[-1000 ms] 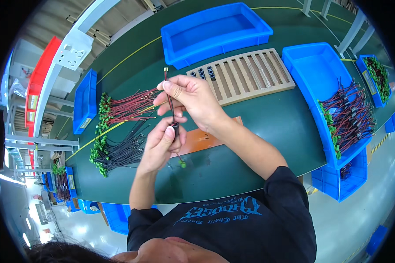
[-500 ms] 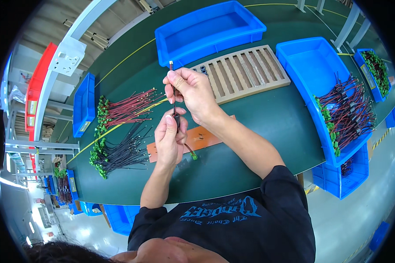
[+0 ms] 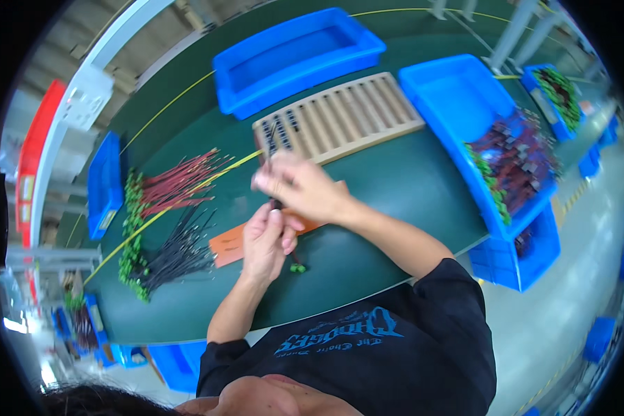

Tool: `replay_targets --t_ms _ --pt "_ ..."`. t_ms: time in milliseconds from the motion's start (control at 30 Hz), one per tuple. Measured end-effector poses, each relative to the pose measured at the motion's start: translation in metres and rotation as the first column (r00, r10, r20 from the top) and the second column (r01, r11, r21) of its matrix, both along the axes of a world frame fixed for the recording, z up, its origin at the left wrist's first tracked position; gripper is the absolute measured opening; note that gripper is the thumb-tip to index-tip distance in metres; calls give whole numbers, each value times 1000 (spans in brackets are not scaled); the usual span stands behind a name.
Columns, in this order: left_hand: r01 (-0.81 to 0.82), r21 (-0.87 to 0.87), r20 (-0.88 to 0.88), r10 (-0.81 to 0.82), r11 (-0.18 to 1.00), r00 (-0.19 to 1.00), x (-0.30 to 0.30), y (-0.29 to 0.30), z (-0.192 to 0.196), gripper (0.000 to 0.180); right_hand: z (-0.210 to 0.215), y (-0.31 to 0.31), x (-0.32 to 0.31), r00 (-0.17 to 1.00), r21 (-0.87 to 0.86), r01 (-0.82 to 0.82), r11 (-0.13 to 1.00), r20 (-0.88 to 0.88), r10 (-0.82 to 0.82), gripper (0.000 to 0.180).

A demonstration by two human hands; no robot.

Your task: The person assembles wire harnesses by stripping the ends of red and black wires, inserting them into green connectors, and crimping them using a handheld tool. The person works at a green table with organized bins of components and a wooden jig, placing finished units into a blue bin.

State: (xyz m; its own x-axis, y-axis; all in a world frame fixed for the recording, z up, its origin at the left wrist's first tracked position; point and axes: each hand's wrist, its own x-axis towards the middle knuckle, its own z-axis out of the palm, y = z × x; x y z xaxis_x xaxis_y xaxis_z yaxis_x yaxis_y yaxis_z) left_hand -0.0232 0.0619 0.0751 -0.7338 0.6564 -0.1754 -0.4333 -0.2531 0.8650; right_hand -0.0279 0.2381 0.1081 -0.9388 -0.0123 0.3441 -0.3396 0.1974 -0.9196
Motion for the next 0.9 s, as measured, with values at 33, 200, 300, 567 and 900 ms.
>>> replay_targets --t_ms 33,200,300,567,900 --pt "50 -21 -147 -52 999 988 -2 -4 -8 36 4 1 17 959 -100 -70 992 265 95 33" --pt "-235 -231 -959 -180 944 221 9 -8 10 41 54 60 78 973 -226 197 954 166 -162 38" --pt "-279 -170 -985 -173 945 16 6 -36 -27 39 92 134 100 838 -124 501 857 -179 -516 43" --pt "-146 -258 -966 -256 955 33 2 -33 -41 33 99 293 150 522 160 852 499 -343 -781 36" --pt "-171 -294 -955 -280 941 99 1 -34 -40 30 36 351 179 447 182 874 451 65 -892 37"
